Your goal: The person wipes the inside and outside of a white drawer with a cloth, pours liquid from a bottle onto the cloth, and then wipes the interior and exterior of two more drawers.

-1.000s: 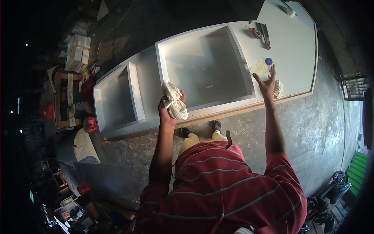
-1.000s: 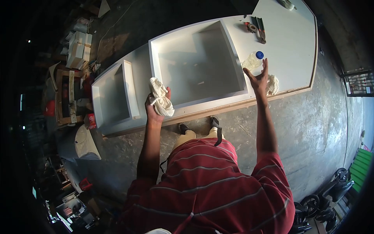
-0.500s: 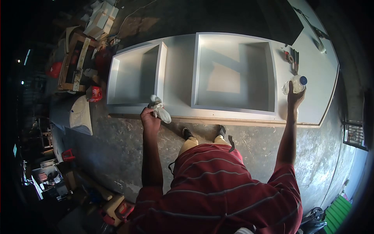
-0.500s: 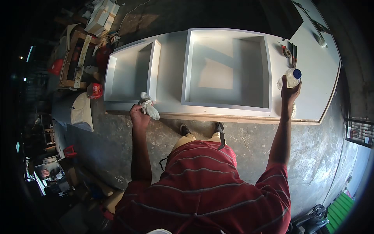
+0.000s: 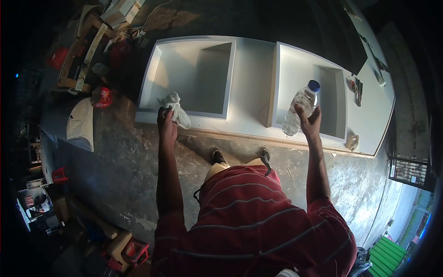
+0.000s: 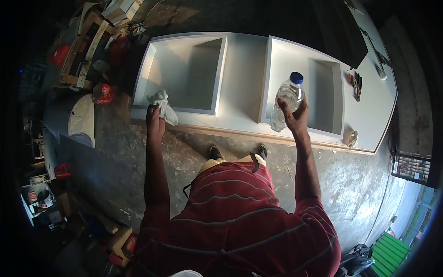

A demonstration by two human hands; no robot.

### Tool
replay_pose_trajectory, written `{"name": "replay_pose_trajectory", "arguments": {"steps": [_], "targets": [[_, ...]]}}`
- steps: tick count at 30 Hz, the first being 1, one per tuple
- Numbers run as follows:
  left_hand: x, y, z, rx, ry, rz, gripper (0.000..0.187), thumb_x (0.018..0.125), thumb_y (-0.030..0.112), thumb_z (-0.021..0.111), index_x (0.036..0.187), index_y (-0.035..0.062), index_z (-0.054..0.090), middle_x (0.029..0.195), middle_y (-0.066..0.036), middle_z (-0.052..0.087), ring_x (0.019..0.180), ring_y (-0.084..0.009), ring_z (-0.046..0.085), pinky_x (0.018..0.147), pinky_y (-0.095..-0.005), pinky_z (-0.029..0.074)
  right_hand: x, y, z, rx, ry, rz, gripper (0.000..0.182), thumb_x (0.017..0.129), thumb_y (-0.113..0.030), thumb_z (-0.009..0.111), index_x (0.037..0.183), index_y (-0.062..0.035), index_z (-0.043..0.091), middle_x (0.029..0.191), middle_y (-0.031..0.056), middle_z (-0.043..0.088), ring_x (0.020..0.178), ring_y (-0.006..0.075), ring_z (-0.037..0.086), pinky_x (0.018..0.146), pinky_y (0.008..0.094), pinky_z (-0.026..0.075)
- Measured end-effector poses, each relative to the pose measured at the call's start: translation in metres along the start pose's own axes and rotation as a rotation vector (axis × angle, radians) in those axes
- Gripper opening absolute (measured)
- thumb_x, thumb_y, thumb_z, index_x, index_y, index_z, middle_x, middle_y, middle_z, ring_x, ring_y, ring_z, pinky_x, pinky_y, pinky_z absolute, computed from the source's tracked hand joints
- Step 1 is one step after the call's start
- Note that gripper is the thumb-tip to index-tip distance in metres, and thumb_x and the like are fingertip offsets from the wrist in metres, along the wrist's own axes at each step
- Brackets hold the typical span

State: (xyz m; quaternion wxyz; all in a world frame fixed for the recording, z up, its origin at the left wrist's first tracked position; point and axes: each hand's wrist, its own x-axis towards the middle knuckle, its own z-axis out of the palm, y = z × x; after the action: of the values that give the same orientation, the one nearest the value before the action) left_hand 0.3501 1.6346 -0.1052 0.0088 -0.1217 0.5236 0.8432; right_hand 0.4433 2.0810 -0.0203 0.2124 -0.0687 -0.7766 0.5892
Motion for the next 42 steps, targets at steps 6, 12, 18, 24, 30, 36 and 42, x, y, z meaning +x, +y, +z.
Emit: {"name": "replay_pose_trajectory", "arguments": {"steps": [6,12,18,24,30,36,42], "targets": [[0.061,0.014,0.026,-0.006,-0.131,-0.058,0.032,0.081,0.002,0.061,0.110,0.0049,0.048,0.104,-0.006,0.057,0.096,-0.0180,0.058,0.083,-0.0307,0.048,-0.001,-0.036,0.119,-0.213,-0.421,0.039,0.050,0.076,-0.024,0.072,0.113,0.0010,0.051,0.098,0.0147,0.064,0.091,0.0213,0.063,0.082,0.0330,0.047],[0.096,0.010,0.043,-0.067,-0.190,-0.131,0.032,0.077,-0.001,0.051,0.109,0.0044,0.050,0.102,-0.005,0.057,0.095,-0.0165,0.057,0.085,-0.0298,0.046,0.022,-0.024,0.203,-0.367,-0.642,-0.152,0.052,0.074,-0.030,0.072,0.110,0.0009,0.051,0.094,0.0194,0.064,0.089,0.0339,0.063,0.078,0.0399,0.049],[0.114,-0.002,0.024,-0.053,-0.178,-0.115,0.036,0.076,-0.002,0.049,0.111,0.0029,0.049,0.102,-0.006,0.055,0.096,-0.0174,0.056,0.086,-0.0310,0.046,0.052,-0.015,0.247,-0.450,-0.792,-0.105,0.058,0.073,-0.037,0.071,0.109,0.0017,0.049,0.085,0.0236,0.063,0.082,0.0389,0.063,0.073,0.0449,0.051],[0.149,-0.039,-0.011,0.693,-0.104,0.022,0.052,0.070,0.004,0.060,0.120,0.0010,0.046,0.096,-0.014,0.061,0.092,-0.0230,0.061,0.081,-0.0339,0.049,0.071,-0.005,0.266,-0.554,-0.842,-0.047,0.060,0.071,-0.038,0.071,0.112,-0.0003,0.048,0.081,0.0244,0.063,0.082,0.0419,0.062,0.073,0.0471,0.051],[0.168,-0.029,-0.015,0.798,-0.158,0.025,0.059,0.071,0.023,0.073,0.120,0.0037,0.047,0.096,-0.021,0.060,0.091,-0.0315,0.060,0.079,-0.0402,0.049,0.077,0.004,0.268,-0.543,-0.874,0.047,0.063,0.070,-0.040,0.071,0.113,0.0000,0.048,0.081,0.0240,0.064,0.080,0.0404,0.063,0.072,0.0448,0.052],[0.192,-0.035,-0.030,1.207,-0.163,-0.074,0.084,0.072,0.038,0.072,0.136,0.0029,0.030,0.120,-0.031,0.039,0.115,-0.0427,0.042,0.096,-0.0455,0.038,0.080,0.007,0.276,-0.598,-0.913,0.167,0.069,0.069,-0.045,0.071,0.116,0.0016,0.049,0.082,0.0246,0.064,0.083,0.0391,0.063,0.077,0.0445,0.051],[0.175,-0.023,-0.020,1.547,-0.583,0.372,0.109,0.055,0.037,0.083,0.141,0.0051,0.023,0.137,-0.030,0.026,0.119,-0.0434,0.039,0.102,-0.0459,0.035,0.071,0.020,0.284,-0.676,-0.926,0.228,0.071,0.069,-0.047,0.070,0.117,0.0020,0.050,0.084,0.0254,0.063,0.086,0.0393,0.063,0.079,0.0448,0.050]]}}
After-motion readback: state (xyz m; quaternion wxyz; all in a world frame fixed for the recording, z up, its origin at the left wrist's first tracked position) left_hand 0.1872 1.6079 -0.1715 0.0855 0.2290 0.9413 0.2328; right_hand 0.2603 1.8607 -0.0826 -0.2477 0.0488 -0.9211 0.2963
